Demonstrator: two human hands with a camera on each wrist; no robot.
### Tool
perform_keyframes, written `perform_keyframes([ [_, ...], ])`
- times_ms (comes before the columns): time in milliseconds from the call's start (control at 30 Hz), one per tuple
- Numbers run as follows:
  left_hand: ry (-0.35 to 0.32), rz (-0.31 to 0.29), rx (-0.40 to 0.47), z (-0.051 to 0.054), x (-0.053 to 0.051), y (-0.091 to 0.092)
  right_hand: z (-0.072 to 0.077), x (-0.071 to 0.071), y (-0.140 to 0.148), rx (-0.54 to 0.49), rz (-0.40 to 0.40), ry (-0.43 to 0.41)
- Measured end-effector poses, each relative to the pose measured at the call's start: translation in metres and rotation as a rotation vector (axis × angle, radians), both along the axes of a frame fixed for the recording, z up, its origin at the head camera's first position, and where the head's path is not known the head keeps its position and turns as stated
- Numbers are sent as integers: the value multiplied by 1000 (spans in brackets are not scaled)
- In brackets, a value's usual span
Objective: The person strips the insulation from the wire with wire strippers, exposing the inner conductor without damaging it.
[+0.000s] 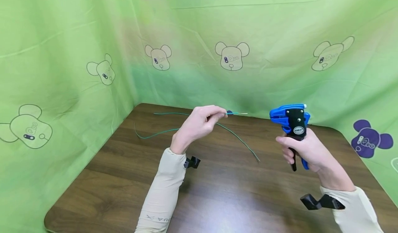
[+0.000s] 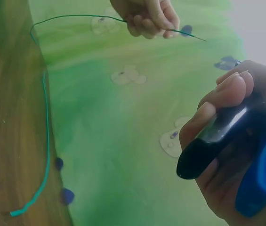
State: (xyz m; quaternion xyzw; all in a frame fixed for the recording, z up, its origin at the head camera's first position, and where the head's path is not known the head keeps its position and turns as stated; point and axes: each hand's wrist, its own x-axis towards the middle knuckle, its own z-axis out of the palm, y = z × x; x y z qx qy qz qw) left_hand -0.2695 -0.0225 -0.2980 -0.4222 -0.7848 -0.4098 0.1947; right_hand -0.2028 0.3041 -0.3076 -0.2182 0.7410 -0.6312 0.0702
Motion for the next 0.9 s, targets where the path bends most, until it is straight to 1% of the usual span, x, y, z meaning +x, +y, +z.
perform_keyframes([
  [167,-56,42,-59,-3,0,4,0,-1,4,132,-156,79],
  [300,-102,56,-113,-5,-1,9,1,-2,8,214,-222,111],
  [400,-116,59,-147,-8,-2,12,1,-2,10,281,-248,128],
  [567,-118,56,-183,-11,-4,17,1,-3,10,376,-307,137],
  [667,-125,53,-197,-13,-5,19,0,-4,11,396,-330,129],
  [800,-132,45,-215,-16,-7,22,-2,-6,15,410,-333,136],
  [900,-124,39,-228,-17,-9,25,-5,-8,18,426,-334,146],
])
